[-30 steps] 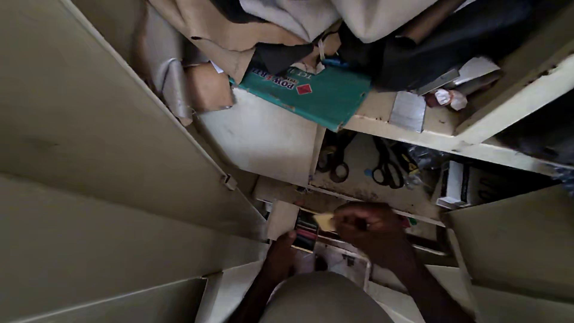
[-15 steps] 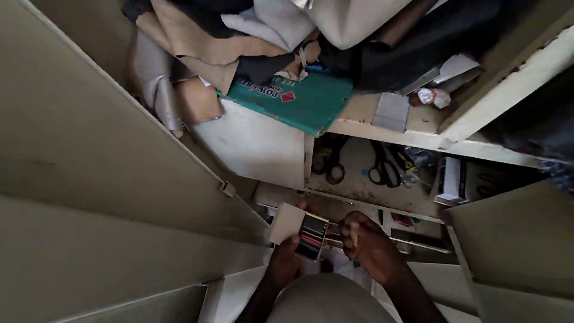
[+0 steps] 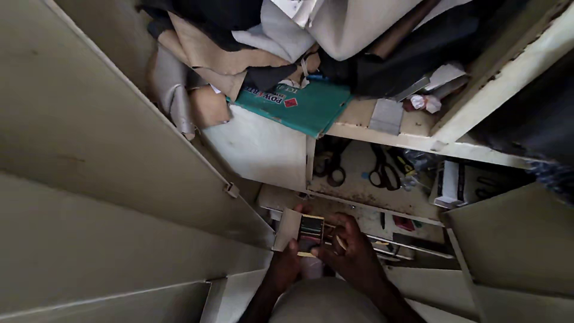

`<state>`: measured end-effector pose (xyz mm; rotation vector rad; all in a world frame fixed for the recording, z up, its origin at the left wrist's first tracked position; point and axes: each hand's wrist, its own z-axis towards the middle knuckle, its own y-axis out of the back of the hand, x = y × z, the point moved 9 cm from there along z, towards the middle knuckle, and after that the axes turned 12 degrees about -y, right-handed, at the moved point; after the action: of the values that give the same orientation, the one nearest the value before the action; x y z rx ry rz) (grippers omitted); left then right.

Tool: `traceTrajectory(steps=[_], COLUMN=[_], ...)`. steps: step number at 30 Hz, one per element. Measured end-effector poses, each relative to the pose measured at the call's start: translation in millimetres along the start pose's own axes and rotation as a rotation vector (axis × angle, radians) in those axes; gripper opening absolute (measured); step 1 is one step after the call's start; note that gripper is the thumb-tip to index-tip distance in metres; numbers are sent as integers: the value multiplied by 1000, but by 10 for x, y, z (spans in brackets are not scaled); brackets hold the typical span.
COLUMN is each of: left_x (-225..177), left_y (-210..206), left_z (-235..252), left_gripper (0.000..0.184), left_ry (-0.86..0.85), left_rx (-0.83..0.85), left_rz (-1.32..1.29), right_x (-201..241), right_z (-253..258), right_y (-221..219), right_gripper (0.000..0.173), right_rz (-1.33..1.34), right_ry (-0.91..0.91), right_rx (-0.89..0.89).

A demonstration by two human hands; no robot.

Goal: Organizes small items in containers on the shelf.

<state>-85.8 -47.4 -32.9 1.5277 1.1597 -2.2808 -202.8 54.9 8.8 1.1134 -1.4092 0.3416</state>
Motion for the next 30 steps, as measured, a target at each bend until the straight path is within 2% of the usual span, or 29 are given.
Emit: traceTrajectory(steps=[1,3,6,8,10,13,15,19,21,26,30], left_x=[-9,-27,-24,-23,-10,-15,-16,-16,-21,-36,-10], left_y=[5,-5,11,10,14,-7,-22,-2,9,22,52], left_z=[-15,-43,-44,-41,-40,-37,-43,-55,-58,-42,-115], left_gripper=[99,89,81,77,72,67,67,74,77,75,78], left_ry=[-19,-38,1,21,32,38,46,51,53,47,99], left_rx=[2,6,-39,-61,-67,-52,-33,-52,-58,1,-51], left_rz=[13,20,37,34,12,-15,-10,69,66,-3,-29], right_x=[-37,-48,-6,-9,13,155,266,436,479,435,455], right_z=[4,-10,-22,-24,-28,-53,-68,-28,-1,67,82], right_y=[-39,-118,-145,-120,-39,129,181,198,200,157,184], right_gripper=[84,83,72,71,58,27,19,25,25,23,22], right_rz=[43,157,267,271,229,114,-26,-293,-344,-226,-197], right_ry=[-69,-133,-128,-115,-19,211,301,296,311,290,329], right_rx=[58,149,171,152,72,-73,-112,-134,-165,-139,-199])
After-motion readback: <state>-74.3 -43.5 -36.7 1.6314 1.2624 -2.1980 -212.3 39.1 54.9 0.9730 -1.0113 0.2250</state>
